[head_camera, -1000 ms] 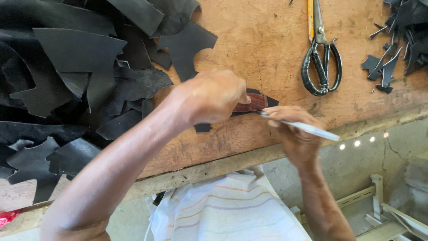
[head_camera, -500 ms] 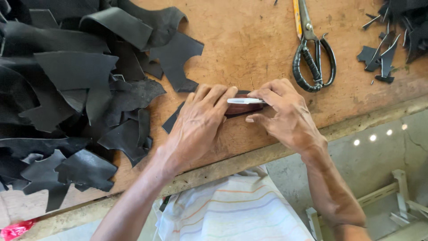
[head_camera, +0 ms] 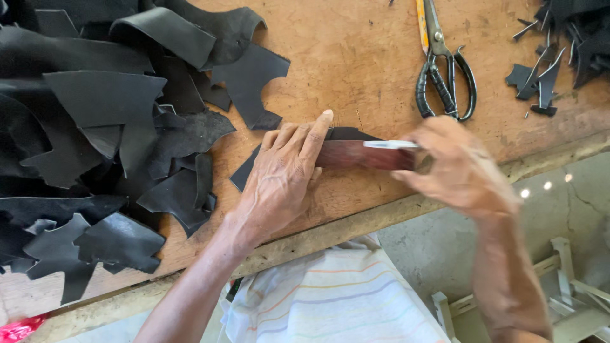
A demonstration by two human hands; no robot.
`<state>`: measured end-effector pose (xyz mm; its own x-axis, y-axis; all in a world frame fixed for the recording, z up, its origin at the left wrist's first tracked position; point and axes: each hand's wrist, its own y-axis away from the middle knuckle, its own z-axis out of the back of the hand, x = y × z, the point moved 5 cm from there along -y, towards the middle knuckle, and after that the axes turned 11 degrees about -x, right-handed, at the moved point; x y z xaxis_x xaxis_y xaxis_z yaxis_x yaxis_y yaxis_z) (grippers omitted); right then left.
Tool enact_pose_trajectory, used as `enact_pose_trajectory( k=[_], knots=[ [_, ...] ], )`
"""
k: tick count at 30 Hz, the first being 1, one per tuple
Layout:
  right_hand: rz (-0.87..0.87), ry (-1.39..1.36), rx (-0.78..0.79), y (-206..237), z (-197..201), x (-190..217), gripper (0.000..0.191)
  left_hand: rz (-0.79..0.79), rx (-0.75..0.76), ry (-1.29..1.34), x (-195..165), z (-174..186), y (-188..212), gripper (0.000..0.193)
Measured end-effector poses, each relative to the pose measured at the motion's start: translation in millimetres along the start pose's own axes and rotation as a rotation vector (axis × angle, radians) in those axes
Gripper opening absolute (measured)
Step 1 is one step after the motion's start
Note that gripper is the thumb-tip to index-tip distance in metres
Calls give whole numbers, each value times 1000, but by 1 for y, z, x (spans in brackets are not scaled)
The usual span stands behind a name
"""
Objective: The person cuts a black rubber piece with shears, aligns it with a pattern, and marks it with a pen. The person repeats this process for multiple pieces, stacking the cut pieces on the table.
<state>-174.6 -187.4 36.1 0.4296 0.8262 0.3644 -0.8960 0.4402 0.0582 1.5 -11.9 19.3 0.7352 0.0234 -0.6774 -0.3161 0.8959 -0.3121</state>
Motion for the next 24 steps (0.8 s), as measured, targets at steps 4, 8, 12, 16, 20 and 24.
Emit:
enact_pose_trajectory(
  k=[4,8,12,16,20,24],
  knots=[
    [-92,183,-22,19,31,-41,46,24,-31,48,4,1,1,71],
    [-350,-117,-376,34,67,-63,28,38,-40,65,6,2,3,54],
    [-202,-614,-517,26,47,-27,34,5,-69,76,8,4,4,40],
    [69,-1195,-395,1,-10,34,16,-36,-55,98,11,6,4,33],
    [-127,-946,-290,-15,-38,54,7,-35,-55,94,12,6,5,32],
    [-73,-680,-330,-20,-36,68,8,-38,-90,103,10,7,5,31]
  ],
)
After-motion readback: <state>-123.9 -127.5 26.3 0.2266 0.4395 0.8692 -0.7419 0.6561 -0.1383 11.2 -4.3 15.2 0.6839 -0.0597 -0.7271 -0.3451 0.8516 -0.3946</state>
